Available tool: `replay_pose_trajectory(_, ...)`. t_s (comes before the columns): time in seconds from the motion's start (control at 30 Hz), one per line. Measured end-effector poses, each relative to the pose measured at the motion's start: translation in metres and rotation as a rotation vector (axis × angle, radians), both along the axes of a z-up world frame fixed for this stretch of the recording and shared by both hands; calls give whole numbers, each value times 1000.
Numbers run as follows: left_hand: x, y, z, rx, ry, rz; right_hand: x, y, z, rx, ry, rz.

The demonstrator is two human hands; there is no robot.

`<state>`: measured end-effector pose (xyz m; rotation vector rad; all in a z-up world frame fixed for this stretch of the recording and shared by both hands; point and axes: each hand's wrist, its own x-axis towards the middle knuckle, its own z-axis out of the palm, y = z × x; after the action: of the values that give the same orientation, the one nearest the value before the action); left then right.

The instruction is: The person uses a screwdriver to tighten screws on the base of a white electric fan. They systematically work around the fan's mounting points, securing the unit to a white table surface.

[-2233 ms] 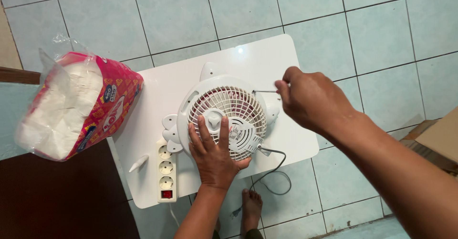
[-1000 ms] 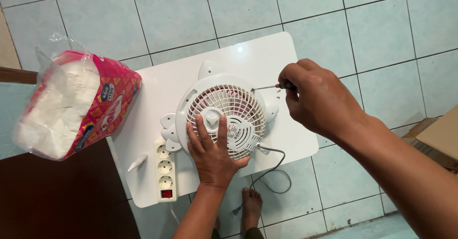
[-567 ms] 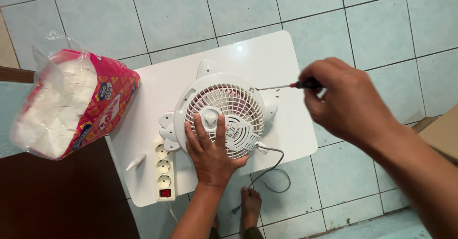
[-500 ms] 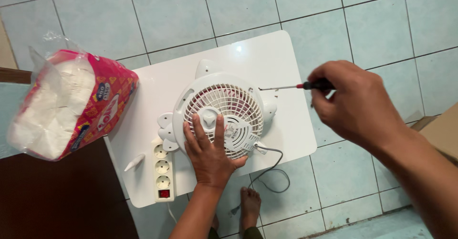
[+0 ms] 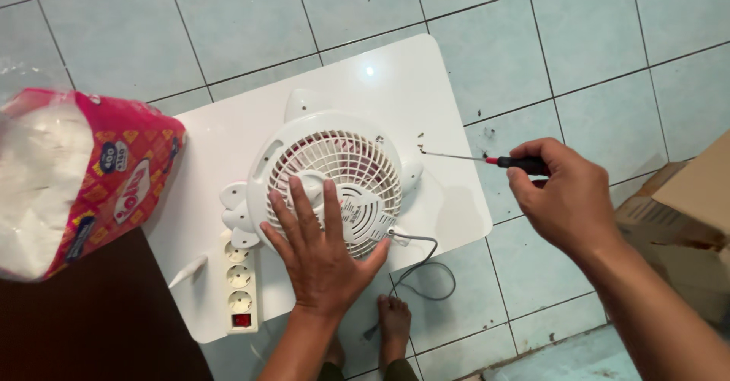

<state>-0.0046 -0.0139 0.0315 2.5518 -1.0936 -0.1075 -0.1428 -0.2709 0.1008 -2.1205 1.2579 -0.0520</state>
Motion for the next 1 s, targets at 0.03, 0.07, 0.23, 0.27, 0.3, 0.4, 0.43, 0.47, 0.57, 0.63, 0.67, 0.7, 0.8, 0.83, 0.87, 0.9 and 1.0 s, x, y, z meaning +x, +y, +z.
replay_pose_trajectory(0.03,0,-8,3,-18,-2,-14,-3,0,-1,12,6,-13)
replay_pose_trajectory(0.07,0,-16,5,-67,-3,-48,-4,-1,-2,24,11,-26)
replay_pose_trajectory(0.23,0,-79,-13,-288,148,-299,-7,-7,4,34,11,-64)
replay_pose_trajectory(0.27,2,-98,-25,-271,247,-348,-9,-8,7,32,10,-68)
replay_pose_trajectory(0.3,5,-116,-38,-287,212,-362,-11,-9,10,31,10,-72)
replay_pose_trajectory(0.4,17,-168,-73,119,237,-400,-15,-13,18,55,3,-106)
replay_pose_trajectory(0.43,24,-179,-83,159,297,-416,-16,-14,19,54,13,-111)
replay_pose_trajectory(0.47,31,-188,-91,198,357,-428,-17,-15,20,52,22,-112)
replay_pose_trajectory(0.57,37,-195,-106,304,415,-441,-20,-18,18,68,0,-122)
replay_pose_trajectory(0.63,39,-199,-116,329,375,-425,-23,-20,17,77,0,-138)
replay_pose_trajectory(0.67,41,-201,-122,324,334,-407,-24,-20,15,81,14,-151)
replay_pose_trajectory(0.7,42,-203,-127,320,293,-390,-25,-20,14,85,27,-164)
replay_pose_trajectory(0.8,47,-204,-140,334,217,-340,-30,-19,11,76,35,-201)
replay_pose_trajectory(0.83,48,-205,-143,345,208,-346,-32,-19,11,88,37,-213)
replay_pose_trajectory(0.87,50,-206,-145,357,198,-349,-33,-17,10,101,37,-223)
replay_pose_trajectory(0.9,52,-205,-146,369,189,-352,-34,-16,9,113,38,-232)
replay_pose_trajectory(1.0,56,-204,-146,338,235,-336,-37,-14,6,119,22,-260)
